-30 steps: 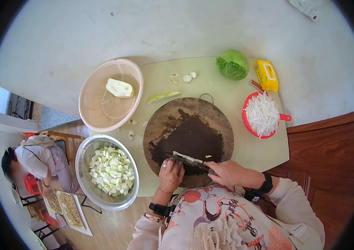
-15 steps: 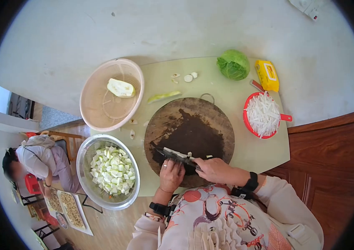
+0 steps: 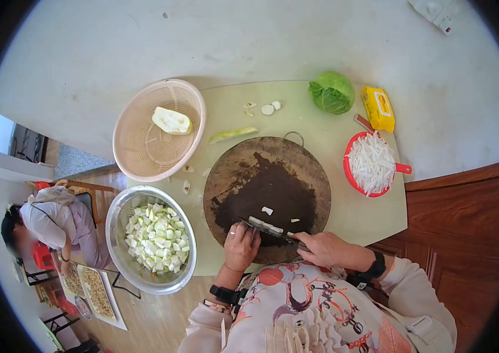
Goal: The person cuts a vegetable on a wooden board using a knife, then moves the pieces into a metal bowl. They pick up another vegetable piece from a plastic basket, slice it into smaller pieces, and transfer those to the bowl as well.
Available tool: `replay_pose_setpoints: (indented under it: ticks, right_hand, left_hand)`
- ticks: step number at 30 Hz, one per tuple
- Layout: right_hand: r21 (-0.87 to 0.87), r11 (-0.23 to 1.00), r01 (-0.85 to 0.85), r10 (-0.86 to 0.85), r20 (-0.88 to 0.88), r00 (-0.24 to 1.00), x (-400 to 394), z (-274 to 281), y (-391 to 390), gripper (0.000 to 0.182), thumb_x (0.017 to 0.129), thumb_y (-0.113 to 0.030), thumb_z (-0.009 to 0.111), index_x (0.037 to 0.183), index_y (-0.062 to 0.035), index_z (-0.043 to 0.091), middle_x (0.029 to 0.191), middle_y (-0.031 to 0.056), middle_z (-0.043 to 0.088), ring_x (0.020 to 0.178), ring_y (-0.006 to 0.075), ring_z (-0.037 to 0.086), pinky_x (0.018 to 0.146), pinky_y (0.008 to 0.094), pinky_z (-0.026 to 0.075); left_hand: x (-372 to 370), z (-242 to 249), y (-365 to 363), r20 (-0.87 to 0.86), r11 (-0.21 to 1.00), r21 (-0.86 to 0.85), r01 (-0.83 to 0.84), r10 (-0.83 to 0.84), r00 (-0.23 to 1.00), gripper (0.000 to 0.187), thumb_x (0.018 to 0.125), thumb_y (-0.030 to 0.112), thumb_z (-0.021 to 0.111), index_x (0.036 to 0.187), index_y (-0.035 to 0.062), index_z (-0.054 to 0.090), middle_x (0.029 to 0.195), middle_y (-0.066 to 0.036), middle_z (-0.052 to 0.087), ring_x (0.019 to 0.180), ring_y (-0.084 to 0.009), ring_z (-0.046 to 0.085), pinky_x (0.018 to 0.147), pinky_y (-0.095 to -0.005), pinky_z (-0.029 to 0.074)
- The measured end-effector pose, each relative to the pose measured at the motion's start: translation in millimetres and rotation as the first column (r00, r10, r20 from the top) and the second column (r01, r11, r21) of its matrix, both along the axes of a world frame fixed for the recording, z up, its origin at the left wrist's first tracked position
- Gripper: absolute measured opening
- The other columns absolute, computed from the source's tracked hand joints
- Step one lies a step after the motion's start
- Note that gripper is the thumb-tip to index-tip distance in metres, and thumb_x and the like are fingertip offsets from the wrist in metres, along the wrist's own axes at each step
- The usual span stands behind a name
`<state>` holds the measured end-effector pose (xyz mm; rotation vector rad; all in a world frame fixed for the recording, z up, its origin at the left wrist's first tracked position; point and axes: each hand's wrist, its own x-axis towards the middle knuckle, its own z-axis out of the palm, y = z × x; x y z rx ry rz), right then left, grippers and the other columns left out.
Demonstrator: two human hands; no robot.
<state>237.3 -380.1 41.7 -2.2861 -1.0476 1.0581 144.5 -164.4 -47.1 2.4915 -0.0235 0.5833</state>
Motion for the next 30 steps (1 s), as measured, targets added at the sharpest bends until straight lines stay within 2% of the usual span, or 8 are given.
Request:
replay_pose_setpoints:
  ticks: [2, 4, 8, 14, 17, 20, 22, 30]
  right_hand:
    - [-0.015, 1.0, -0.008, 0.008, 0.007, 1.0, 1, 4, 3, 0.042, 0.089, -0.026, 0.054, 0.123, -0.0019, 0.045, 0.068, 0.0208, 0.062, 0.061, 0.0378, 0.062, 0.056, 0.0448, 0.049]
    - [-0.051, 0.999, 0.003, -0.007, -0.074, 0.997, 3, 16, 14, 0.042, 0.088, -0.023, 0.053, 0.119, 0.0036, 0.045, 0.072, 0.0239, 0.063, 0.066, 0.04, 0.063, 0.061, 0.0488, 0.05]
    - [0.016, 1.0, -0.005, 0.005, -0.015, 1.0, 2, -9, 32, 0.039, 0.088, -0.023, 0.054, 0.115, 0.0043, 0.046, 0.072, 0.0234, 0.062, 0.066, 0.0401, 0.063, 0.06, 0.0487, 0.05]
    - [0.181, 0.982, 0.059, -0.067, 0.038, 0.997, 8, -30, 35, 0.036, 0.087, -0.024, 0.056, 0.112, 0.0019, 0.049, 0.072, 0.0234, 0.062, 0.067, 0.0399, 0.063, 0.062, 0.0489, 0.049]
    - [0.157, 0.978, 0.137, -0.13, -0.05, 0.99, 10, -15, 23, 0.037, 0.088, -0.024, 0.055, 0.117, -0.001, 0.049, 0.07, 0.0221, 0.061, 0.067, 0.0383, 0.062, 0.061, 0.0449, 0.049]
    - [0.097, 0.992, 0.079, -0.075, -0.051, 0.996, 9, 0, 14, 0.039, 0.088, -0.024, 0.055, 0.119, -0.0008, 0.048, 0.067, 0.0218, 0.06, 0.064, 0.0382, 0.062, 0.059, 0.0446, 0.049]
    - [0.03, 0.999, 0.02, -0.019, -0.055, 0.998, 6, 5, 8, 0.04, 0.088, -0.025, 0.055, 0.12, -0.0013, 0.047, 0.065, 0.0212, 0.06, 0.062, 0.0383, 0.061, 0.057, 0.0454, 0.048]
    - [-0.024, 1.0, 0.0, -0.002, -0.054, 0.999, -1, -1, 10, 0.041, 0.089, -0.027, 0.054, 0.12, -0.0012, 0.046, 0.067, 0.0217, 0.061, 0.064, 0.039, 0.062, 0.057, 0.0469, 0.049]
  left_hand:
    - [0, 0, 0, -0.008, 1.0, 0.013, 0.0, 0.0, 1.0, 0.02, 0.07, 0.004, 0.069, 0.088, -0.0019, 0.062, 0.093, -0.014, 0.057, 0.086, -0.0311, 0.057, 0.074, -0.0374, 0.051]
    - [0, -4, 1, 0.013, 1.0, -0.025, 0.006, -0.006, 1.0, 0.019, 0.065, 0.002, 0.07, 0.08, 0.0009, 0.059, 0.086, -0.016, 0.051, 0.081, -0.0347, 0.054, 0.069, -0.0415, 0.049]
    - [0, -7, 0, 0.024, 1.0, -0.016, -0.002, 0.002, 1.0, 0.018, 0.065, 0.002, 0.07, 0.078, 0.0013, 0.058, 0.084, -0.016, 0.05, 0.079, -0.0345, 0.053, 0.068, -0.0416, 0.048]
    - [0, 2, 2, 0.002, 1.0, 0.03, 0.011, -0.011, 1.0, 0.025, 0.071, 0.005, 0.069, 0.094, -0.0019, 0.063, 0.099, -0.015, 0.058, 0.089, -0.0314, 0.058, 0.077, -0.0374, 0.05]
    - [-5, 7, 1, -0.037, 1.0, -0.009, -0.001, 0.001, 0.999, 0.027, 0.072, 0.005, 0.069, 0.097, -0.0024, 0.063, 0.103, -0.016, 0.059, 0.092, -0.0311, 0.058, 0.079, -0.0369, 0.05]
    - [-8, 2, 1, -0.042, 0.999, -0.04, -0.02, 0.018, 0.999, 0.026, 0.07, 0.002, 0.07, 0.094, -0.0005, 0.064, 0.101, -0.014, 0.059, 0.094, -0.0331, 0.058, 0.078, -0.0382, 0.05]
    - [-8, -2, 3, -0.03, 0.999, 0.043, 0.019, -0.018, 0.999, 0.025, 0.073, 0.005, 0.069, 0.096, -0.0032, 0.063, 0.103, -0.016, 0.059, 0.092, -0.0305, 0.059, 0.078, -0.0356, 0.051]
    - [-8, 4, 2, -0.07, 0.999, 0.039, 0.012, -0.01, 0.998, 0.024, 0.072, 0.005, 0.069, 0.094, -0.0028, 0.063, 0.098, -0.015, 0.058, 0.09, -0.0304, 0.059, 0.075, -0.0358, 0.052]
